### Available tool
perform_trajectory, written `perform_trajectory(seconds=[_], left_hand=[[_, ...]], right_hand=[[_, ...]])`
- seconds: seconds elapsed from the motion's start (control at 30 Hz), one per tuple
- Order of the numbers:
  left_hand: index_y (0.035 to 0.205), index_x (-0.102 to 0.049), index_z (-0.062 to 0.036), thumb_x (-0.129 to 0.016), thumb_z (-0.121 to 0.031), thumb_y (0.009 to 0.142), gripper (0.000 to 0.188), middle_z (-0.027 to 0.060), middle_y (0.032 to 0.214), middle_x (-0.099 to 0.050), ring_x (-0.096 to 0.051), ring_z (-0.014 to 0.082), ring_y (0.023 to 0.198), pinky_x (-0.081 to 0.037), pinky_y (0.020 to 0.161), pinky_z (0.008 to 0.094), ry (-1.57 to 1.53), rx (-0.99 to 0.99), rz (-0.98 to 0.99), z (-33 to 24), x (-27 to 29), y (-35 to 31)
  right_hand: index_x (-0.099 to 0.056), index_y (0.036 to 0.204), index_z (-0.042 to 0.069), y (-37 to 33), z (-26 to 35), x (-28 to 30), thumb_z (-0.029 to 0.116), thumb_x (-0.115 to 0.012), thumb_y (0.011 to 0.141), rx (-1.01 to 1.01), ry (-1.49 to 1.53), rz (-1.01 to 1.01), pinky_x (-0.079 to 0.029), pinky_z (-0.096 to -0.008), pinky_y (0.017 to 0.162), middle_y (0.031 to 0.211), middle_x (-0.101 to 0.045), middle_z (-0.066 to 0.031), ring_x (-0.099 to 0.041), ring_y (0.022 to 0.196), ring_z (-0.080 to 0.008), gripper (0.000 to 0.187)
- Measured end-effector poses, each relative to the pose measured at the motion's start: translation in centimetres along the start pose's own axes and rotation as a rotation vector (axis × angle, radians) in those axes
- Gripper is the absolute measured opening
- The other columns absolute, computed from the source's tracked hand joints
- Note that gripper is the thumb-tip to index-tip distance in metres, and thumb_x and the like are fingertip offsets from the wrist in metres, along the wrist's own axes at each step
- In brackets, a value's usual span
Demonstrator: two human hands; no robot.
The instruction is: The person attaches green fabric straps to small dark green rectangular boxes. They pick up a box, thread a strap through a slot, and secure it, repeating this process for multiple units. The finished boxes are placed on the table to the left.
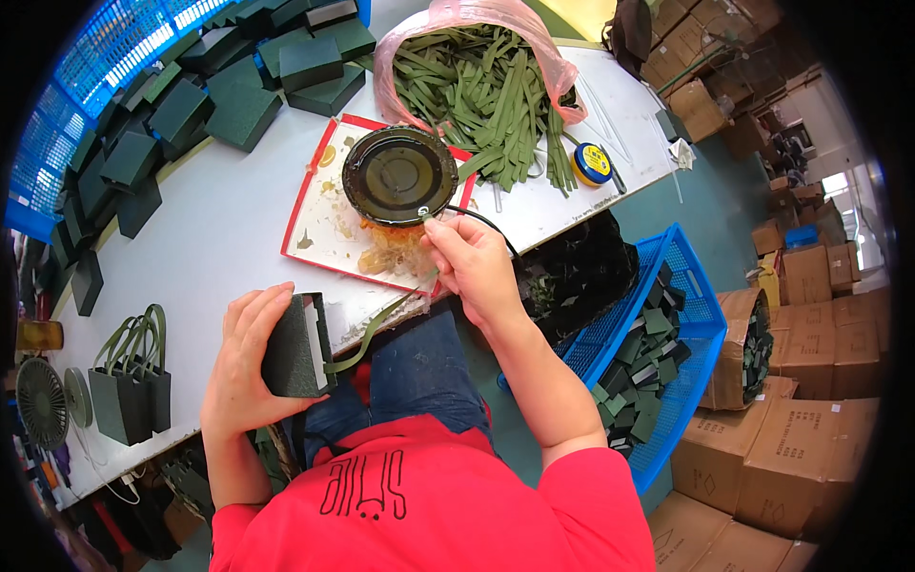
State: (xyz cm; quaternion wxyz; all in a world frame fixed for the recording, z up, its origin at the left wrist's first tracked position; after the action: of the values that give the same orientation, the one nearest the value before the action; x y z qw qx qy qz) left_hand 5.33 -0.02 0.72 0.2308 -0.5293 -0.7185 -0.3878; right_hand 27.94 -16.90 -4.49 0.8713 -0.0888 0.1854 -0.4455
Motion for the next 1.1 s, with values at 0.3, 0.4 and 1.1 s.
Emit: perform_trajectory(seconds=[0.3, 0.4, 1.1], left_hand=[[0.145, -0.048, -0.0043, -0.092, -0.020, 0.056, 0.100, 0.0134, 0.143, -0.055, -0.050, 0.0378, 0.129, -0.041, 0.109, 0.0466, -0.195, 0.018, 0.021, 0.1, 0.5, 0.4], [0.146, -0.046, -0.0043, -0.092, -0.019, 0.057, 0.102, 0.0132, 0.144, -0.055, -0.050, 0.0372, 0.129, -0.041, 0.109, 0.0469, -0.259, 0.011, 0.050, -0.1, 0.4, 0.3], [0.140, -0.055, -0.0078, -0.088, -0.017, 0.058, 0.089, 0.0114, 0.139, -0.059, -0.054, 0.0353, 0.123, -0.041, 0.104, 0.0469, -0.125, -0.137, 0.117, -1.6, 0.4, 0.8]], right_hand=[[-0.068, 0.098, 0.000, -6.0, 0.2, -4.1, 0.018, -0.066, 0.101, -0.066, -0.239, 0.364, -0.039, -0.0188, 0.057, 0.077, -0.062, 0.0044, -0.051, 0.065, -0.0001, 0.018], [-0.067, 0.097, 0.000, -6.7, -0.1, -5.9, 0.016, -0.067, 0.101, -0.123, -0.287, 0.503, -0.043, -0.0188, 0.065, 0.084, -0.064, 0.0050, -0.053, 0.075, 0.0007, 0.017], [-0.061, 0.076, 0.001, -4.6, -2.9, -7.0, 0.019, -0.070, 0.095, -0.189, -0.459, 0.618, -0.042, -0.0227, 0.059, 0.068, -0.060, 0.0027, -0.052, 0.066, -0.0028, 0.028]])
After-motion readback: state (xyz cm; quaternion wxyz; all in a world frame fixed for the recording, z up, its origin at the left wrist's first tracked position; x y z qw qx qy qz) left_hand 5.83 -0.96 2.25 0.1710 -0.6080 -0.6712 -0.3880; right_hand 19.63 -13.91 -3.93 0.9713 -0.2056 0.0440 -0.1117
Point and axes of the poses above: each hand's wrist, its own y-axis towards the middle knuckle, its own x-axis out of the back of the hand, z = x × y, the point moved 5 cm from there along y, towards the middle knuckle
